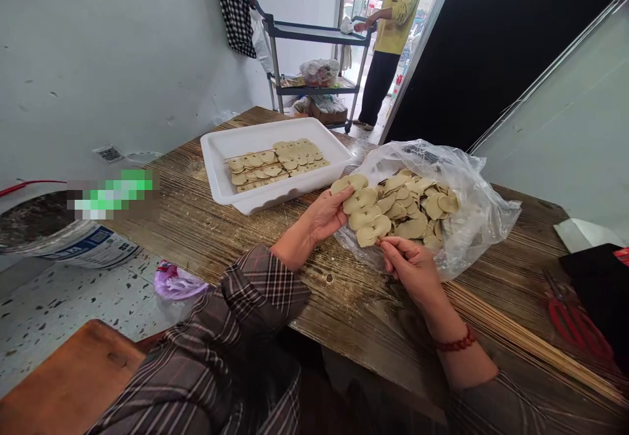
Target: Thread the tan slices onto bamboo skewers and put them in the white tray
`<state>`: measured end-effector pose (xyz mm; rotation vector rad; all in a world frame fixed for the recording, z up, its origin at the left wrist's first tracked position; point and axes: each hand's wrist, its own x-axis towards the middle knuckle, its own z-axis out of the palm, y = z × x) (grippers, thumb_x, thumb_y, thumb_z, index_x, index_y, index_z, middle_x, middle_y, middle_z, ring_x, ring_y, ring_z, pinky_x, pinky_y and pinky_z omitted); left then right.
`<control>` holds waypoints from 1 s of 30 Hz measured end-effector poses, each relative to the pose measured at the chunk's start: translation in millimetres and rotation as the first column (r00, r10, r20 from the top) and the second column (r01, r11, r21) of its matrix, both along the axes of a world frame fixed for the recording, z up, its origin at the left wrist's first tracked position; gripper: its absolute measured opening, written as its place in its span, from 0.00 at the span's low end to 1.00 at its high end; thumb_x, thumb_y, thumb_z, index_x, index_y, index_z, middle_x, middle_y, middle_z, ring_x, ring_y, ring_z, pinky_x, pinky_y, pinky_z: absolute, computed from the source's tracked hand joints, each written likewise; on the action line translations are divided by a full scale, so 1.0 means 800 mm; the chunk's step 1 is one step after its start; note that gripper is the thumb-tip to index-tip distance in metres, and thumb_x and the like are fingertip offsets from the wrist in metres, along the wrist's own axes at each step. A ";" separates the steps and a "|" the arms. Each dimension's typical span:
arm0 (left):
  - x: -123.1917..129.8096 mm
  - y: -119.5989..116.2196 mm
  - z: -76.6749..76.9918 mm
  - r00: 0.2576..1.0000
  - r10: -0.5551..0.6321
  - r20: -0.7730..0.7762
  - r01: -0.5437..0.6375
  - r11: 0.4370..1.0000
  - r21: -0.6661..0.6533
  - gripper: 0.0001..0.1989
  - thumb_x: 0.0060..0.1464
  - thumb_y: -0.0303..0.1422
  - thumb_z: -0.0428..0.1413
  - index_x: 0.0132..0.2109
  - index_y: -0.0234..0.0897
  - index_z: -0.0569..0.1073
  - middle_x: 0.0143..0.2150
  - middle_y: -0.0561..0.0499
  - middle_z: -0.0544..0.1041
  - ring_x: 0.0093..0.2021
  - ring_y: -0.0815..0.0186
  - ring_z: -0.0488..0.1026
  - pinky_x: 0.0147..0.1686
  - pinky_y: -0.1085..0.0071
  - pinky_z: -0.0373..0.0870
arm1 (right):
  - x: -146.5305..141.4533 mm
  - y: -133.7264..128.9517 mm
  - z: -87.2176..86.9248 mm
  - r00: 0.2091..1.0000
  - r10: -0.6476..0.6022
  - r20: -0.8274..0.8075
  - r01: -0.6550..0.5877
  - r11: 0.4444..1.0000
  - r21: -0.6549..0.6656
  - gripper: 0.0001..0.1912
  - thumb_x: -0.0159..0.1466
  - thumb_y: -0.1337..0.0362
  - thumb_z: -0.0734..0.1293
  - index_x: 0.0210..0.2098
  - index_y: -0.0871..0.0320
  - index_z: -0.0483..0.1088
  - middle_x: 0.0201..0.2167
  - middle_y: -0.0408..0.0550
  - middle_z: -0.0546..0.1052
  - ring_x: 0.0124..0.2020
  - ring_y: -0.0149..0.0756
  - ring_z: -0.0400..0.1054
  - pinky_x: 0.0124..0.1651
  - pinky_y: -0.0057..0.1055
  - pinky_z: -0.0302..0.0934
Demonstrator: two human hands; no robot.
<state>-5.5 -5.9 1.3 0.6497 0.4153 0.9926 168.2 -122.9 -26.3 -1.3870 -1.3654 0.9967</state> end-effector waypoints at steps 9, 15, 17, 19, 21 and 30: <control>-0.008 0.006 0.005 0.993 0.117 -0.015 -0.117 0.993 0.018 0.09 0.59 0.30 0.55 0.44 0.30 0.76 0.40 0.44 0.81 0.48 0.61 0.77 0.53 0.65 0.72 | -0.005 -0.002 0.005 0.979 0.029 0.199 -0.041 0.998 0.056 0.19 0.65 0.54 0.63 0.41 0.63 0.77 0.15 0.40 0.68 0.17 0.28 0.58 0.22 0.26 0.52; -0.002 0.000 0.004 0.992 0.115 -0.049 -0.114 0.993 0.018 0.12 0.55 0.31 0.60 0.45 0.29 0.75 0.37 0.43 0.81 0.46 0.60 0.78 0.50 0.63 0.74 | -0.006 -0.004 0.002 0.968 -0.006 0.252 -0.022 0.994 0.108 0.18 0.66 0.54 0.62 0.38 0.62 0.77 0.13 0.38 0.67 0.17 0.29 0.60 0.25 0.27 0.54; -0.001 0.000 0.002 0.992 0.112 -0.056 -0.111 0.994 0.021 0.13 0.54 0.32 0.61 0.46 0.30 0.75 0.37 0.44 0.81 0.45 0.60 0.78 0.49 0.63 0.75 | -0.007 -0.005 0.000 0.969 -0.026 0.246 0.000 0.994 0.107 0.18 0.66 0.54 0.62 0.38 0.62 0.77 0.13 0.38 0.66 0.17 0.29 0.60 0.25 0.27 0.53; 0.000 0.000 0.000 0.992 0.112 -0.059 -0.110 0.994 0.027 0.13 0.55 0.32 0.60 0.46 0.30 0.74 0.35 0.45 0.81 0.44 0.60 0.79 0.47 0.63 0.75 | -0.008 -0.005 -0.001 0.969 -0.038 0.245 0.013 0.995 0.101 0.18 0.66 0.54 0.62 0.38 0.62 0.77 0.13 0.38 0.66 0.17 0.29 0.59 0.24 0.27 0.52; 0.001 0.000 -0.002 0.992 0.111 -0.060 -0.109 0.994 0.032 0.12 0.56 0.31 0.59 0.47 0.31 0.74 0.35 0.46 0.80 0.42 0.61 0.79 0.46 0.64 0.76 | -0.009 -0.005 -0.001 0.969 -0.044 0.245 0.022 0.995 0.093 0.19 0.66 0.54 0.62 0.38 0.62 0.77 0.13 0.38 0.66 0.16 0.29 0.59 0.24 0.27 0.52; 0.004 -0.003 -0.005 0.994 0.083 -0.067 -0.081 0.996 0.041 0.10 0.58 0.31 0.56 0.46 0.31 0.73 0.34 0.47 0.80 0.37 0.65 0.79 0.45 0.66 0.76 | -0.012 -0.005 -0.001 0.972 -0.056 0.228 0.035 0.995 0.092 0.19 0.66 0.54 0.62 0.38 0.62 0.77 0.13 0.38 0.66 0.16 0.28 0.58 0.24 0.27 0.52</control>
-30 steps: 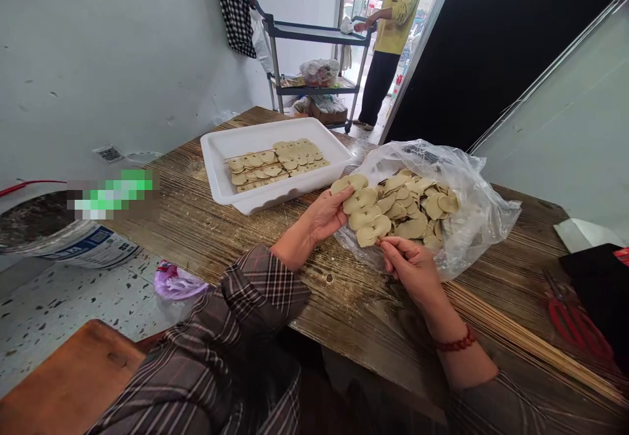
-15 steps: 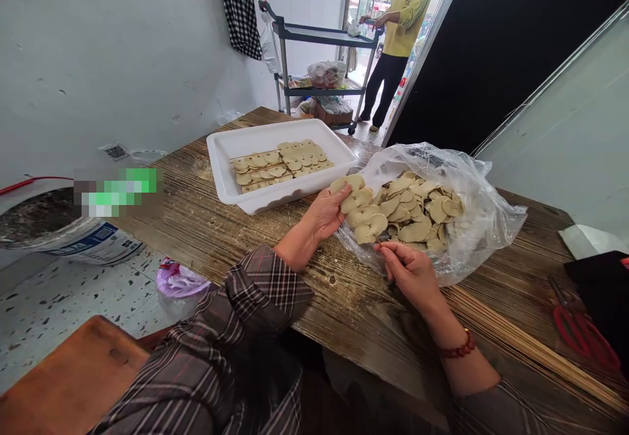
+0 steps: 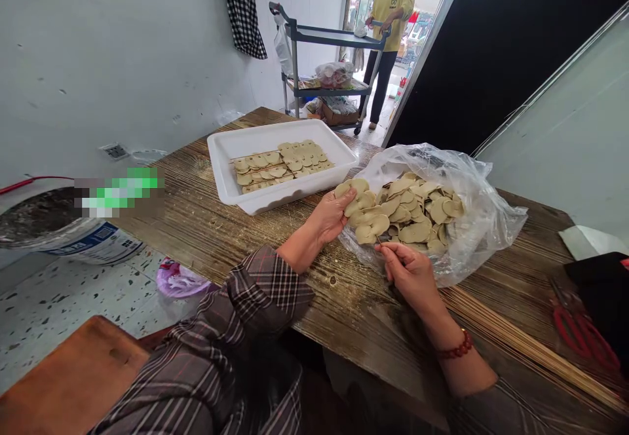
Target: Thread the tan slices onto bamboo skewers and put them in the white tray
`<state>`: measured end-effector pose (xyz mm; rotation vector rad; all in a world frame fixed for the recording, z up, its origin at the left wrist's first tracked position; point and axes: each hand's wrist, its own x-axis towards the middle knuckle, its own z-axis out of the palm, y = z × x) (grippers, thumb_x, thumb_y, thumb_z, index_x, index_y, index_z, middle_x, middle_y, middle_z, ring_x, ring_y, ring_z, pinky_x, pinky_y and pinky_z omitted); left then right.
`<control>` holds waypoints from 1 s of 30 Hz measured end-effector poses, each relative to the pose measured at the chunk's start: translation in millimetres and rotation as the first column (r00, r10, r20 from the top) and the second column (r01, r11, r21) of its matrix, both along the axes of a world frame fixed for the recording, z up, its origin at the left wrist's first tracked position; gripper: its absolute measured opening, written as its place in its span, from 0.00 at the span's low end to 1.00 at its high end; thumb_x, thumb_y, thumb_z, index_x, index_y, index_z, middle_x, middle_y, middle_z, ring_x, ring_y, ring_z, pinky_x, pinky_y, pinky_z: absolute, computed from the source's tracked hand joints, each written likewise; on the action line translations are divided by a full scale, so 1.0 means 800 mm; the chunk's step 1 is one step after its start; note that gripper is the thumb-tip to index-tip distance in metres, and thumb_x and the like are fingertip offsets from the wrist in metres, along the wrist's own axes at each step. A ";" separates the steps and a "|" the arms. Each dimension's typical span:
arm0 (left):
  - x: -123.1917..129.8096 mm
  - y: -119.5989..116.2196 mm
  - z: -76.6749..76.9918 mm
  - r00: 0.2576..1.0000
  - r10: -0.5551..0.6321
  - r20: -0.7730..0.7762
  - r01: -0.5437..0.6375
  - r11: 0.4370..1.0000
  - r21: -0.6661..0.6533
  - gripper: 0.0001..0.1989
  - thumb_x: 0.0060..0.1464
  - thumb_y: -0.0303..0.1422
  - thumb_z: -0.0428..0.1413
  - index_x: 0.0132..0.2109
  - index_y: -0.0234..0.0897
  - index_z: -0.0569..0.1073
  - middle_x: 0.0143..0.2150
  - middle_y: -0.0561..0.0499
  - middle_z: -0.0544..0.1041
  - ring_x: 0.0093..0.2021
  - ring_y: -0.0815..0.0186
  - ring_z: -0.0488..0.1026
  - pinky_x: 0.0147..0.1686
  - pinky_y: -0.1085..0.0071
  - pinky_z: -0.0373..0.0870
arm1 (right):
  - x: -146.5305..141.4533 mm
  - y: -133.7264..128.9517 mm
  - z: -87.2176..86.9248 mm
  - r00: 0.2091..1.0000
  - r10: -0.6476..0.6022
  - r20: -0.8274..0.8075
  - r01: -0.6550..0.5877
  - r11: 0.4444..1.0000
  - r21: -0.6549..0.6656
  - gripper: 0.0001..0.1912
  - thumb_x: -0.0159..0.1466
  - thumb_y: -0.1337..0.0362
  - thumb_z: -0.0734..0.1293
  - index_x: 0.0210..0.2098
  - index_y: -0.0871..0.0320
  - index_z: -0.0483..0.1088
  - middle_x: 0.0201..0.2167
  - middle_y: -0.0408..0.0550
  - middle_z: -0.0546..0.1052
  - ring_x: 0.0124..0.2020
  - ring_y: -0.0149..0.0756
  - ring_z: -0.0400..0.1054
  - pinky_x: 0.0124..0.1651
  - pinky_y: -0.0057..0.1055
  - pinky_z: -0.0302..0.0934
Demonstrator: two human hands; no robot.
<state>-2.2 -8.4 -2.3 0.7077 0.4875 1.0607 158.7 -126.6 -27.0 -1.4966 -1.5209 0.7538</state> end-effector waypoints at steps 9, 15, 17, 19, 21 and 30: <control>0.002 -0.002 -0.002 1.000 -0.016 -0.011 0.016 1.000 0.003 0.15 0.55 0.33 0.60 0.48 0.30 0.74 0.34 0.46 0.81 0.39 0.62 0.79 0.47 0.64 0.75 | 0.000 0.001 -0.003 1.000 -0.004 -0.007 0.004 1.000 0.003 0.18 0.66 0.54 0.62 0.38 0.61 0.77 0.14 0.39 0.67 0.17 0.28 0.59 0.24 0.27 0.53; -0.001 0.004 -0.003 0.998 -0.053 -0.033 0.051 0.998 -0.035 0.17 0.57 0.39 0.58 0.50 0.32 0.75 0.40 0.44 0.81 0.42 0.62 0.79 0.45 0.66 0.76 | 0.002 0.002 0.002 0.996 0.009 -0.087 -0.008 1.000 0.014 0.18 0.66 0.53 0.62 0.39 0.61 0.76 0.14 0.38 0.66 0.17 0.28 0.58 0.23 0.26 0.50; -0.002 0.003 -0.003 0.993 -0.102 -0.059 0.099 0.994 -0.047 0.19 0.57 0.41 0.58 0.49 0.31 0.75 0.41 0.42 0.81 0.39 0.62 0.79 0.41 0.68 0.76 | 0.004 0.002 0.002 0.992 -0.007 -0.124 0.009 1.000 0.015 0.19 0.66 0.53 0.62 0.40 0.62 0.76 0.15 0.38 0.65 0.17 0.27 0.57 0.22 0.26 0.49; -0.002 0.000 -0.004 0.983 -0.158 -0.090 0.155 0.987 -0.047 0.18 0.56 0.40 0.60 0.47 0.30 0.76 0.41 0.40 0.81 0.37 0.63 0.79 0.39 0.69 0.76 | 0.005 0.002 0.003 0.988 -0.026 -0.154 0.028 1.000 0.008 0.19 0.66 0.52 0.62 0.41 0.62 0.76 0.14 0.37 0.65 0.17 0.27 0.55 0.21 0.25 0.48; 0.001 -0.004 -0.005 0.971 -0.213 -0.111 0.210 0.977 -0.035 0.16 0.53 0.36 0.62 0.46 0.29 0.77 0.40 0.40 0.82 0.35 0.64 0.79 0.37 0.70 0.76 | 0.005 0.003 0.003 0.984 -0.042 -0.175 0.042 0.999 -0.002 0.20 0.66 0.51 0.62 0.41 0.62 0.76 0.14 0.37 0.64 0.16 0.26 0.54 0.21 0.25 0.47; 0.013 -0.017 -0.008 0.977 -0.196 -0.080 0.196 0.980 -0.006 0.19 0.41 0.25 0.68 0.44 0.28 0.78 0.40 0.42 0.82 0.39 0.65 0.80 0.44 0.71 0.75 | 0.002 0.005 0.006 0.993 -0.077 -0.089 0.079 0.997 0.015 0.20 0.65 0.51 0.62 0.39 0.61 0.76 0.14 0.38 0.66 0.17 0.28 0.57 0.21 0.26 0.50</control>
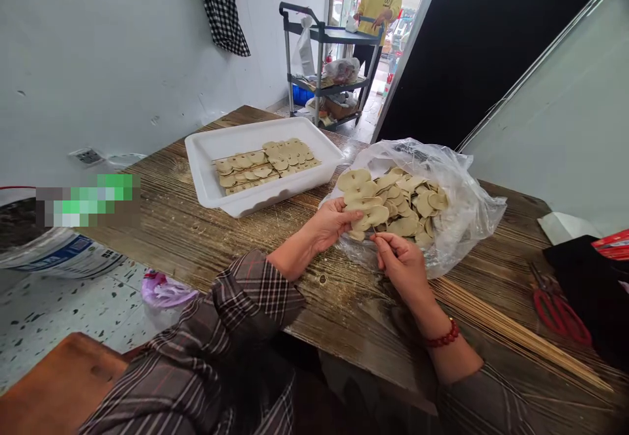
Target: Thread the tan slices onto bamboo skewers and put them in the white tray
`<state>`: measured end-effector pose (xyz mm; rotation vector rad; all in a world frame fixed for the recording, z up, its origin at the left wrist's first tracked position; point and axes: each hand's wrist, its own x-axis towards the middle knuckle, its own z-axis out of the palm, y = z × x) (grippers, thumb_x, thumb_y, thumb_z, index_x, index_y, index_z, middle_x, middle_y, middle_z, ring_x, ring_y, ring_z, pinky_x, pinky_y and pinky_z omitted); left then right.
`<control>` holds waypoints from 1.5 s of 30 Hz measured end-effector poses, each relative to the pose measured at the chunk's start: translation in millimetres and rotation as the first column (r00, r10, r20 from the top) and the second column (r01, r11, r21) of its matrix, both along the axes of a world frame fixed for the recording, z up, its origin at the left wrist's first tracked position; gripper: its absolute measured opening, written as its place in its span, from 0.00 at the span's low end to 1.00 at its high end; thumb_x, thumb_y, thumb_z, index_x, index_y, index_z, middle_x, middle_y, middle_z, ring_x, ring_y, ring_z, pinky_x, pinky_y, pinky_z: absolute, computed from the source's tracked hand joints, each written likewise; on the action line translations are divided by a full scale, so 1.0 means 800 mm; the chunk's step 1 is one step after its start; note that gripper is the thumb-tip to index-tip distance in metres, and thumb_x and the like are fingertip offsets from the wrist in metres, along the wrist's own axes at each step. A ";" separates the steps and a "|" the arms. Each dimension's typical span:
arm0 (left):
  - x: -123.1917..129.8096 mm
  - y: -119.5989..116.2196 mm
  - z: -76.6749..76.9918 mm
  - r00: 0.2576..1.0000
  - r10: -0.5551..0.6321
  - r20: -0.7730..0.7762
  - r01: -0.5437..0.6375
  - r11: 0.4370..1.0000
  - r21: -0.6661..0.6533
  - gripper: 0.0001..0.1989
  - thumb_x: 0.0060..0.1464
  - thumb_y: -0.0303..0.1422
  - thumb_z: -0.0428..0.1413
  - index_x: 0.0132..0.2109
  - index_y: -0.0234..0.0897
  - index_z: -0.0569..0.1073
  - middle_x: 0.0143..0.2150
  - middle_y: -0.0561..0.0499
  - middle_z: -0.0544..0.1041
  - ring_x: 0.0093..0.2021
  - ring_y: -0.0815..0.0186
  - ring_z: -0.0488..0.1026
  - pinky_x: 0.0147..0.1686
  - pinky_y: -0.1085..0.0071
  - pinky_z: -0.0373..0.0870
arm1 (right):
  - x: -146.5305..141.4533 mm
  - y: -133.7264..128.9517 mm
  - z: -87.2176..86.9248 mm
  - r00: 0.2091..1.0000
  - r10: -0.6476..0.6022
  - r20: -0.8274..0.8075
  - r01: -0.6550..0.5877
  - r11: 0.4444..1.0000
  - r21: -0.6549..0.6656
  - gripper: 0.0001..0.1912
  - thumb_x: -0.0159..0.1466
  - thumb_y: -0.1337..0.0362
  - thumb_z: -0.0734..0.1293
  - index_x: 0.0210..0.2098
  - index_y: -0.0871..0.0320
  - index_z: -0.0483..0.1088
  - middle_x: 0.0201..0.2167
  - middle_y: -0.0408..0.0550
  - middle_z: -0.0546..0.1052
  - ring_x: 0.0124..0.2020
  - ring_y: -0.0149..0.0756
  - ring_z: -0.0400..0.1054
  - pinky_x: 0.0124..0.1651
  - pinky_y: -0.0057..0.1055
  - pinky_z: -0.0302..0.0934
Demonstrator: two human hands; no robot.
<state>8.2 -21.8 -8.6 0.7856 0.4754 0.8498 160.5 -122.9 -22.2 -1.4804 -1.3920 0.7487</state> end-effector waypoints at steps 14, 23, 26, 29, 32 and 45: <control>0.009 -0.005 -0.011 0.994 0.103 0.038 -0.102 0.994 -0.025 0.26 0.33 0.32 0.72 0.42 0.30 0.78 0.38 0.44 0.82 0.38 0.63 0.79 0.42 0.69 0.73 | 0.000 -0.003 -0.011 1.000 0.012 0.024 -0.011 0.998 -0.062 0.21 0.65 0.49 0.63 0.40 0.61 0.75 0.16 0.39 0.67 0.17 0.29 0.58 0.21 0.26 0.52; 0.011 -0.009 -0.014 0.990 0.138 0.038 -0.138 0.990 -0.001 0.26 0.29 0.37 0.72 0.38 0.30 0.78 0.35 0.45 0.81 0.36 0.64 0.77 0.39 0.70 0.71 | 0.011 -0.002 -0.021 1.000 0.016 0.026 -0.013 0.995 -0.097 0.24 0.65 0.47 0.63 0.42 0.62 0.75 0.16 0.40 0.67 0.17 0.30 0.58 0.20 0.26 0.53; 0.012 -0.008 -0.016 0.989 0.140 0.048 -0.140 0.990 -0.004 0.26 0.29 0.38 0.72 0.38 0.30 0.78 0.35 0.45 0.80 0.36 0.64 0.76 0.39 0.70 0.71 | 0.019 -0.001 -0.023 0.997 0.038 0.069 -0.032 0.996 -0.087 0.23 0.64 0.47 0.65 0.42 0.60 0.77 0.20 0.44 0.73 0.19 0.33 0.63 0.22 0.28 0.59; 0.012 -0.006 -0.018 0.989 0.123 0.077 -0.122 0.992 -0.011 0.27 0.28 0.39 0.72 0.38 0.30 0.78 0.34 0.46 0.80 0.35 0.65 0.75 0.39 0.70 0.70 | 0.023 -0.001 -0.020 0.993 0.028 0.112 -0.025 0.999 -0.033 0.20 0.61 0.48 0.68 0.39 0.58 0.79 0.32 0.52 0.81 0.31 0.42 0.73 0.33 0.35 0.68; 0.012 -0.006 -0.019 0.992 0.099 0.085 -0.099 0.995 -0.004 0.29 0.28 0.40 0.72 0.40 0.31 0.78 0.34 0.47 0.79 0.35 0.66 0.74 0.39 0.70 0.70 | 0.022 -0.006 -0.014 0.991 -0.004 0.130 0.007 1.000 -0.023 0.19 0.60 0.49 0.69 0.37 0.58 0.79 0.36 0.54 0.82 0.38 0.46 0.75 0.40 0.39 0.70; 0.019 -0.006 -0.035 0.984 -0.162 -0.072 0.164 0.986 0.033 0.30 0.36 0.39 0.71 0.47 0.33 0.73 0.30 0.49 0.78 0.28 0.69 0.75 0.35 0.69 0.70 | 0.025 0.045 0.096 0.833 -0.112 0.541 0.022 0.985 0.170 0.17 0.61 0.49 0.65 0.37 0.53 0.79 0.37 0.51 0.82 0.38 0.43 0.74 0.39 0.36 0.66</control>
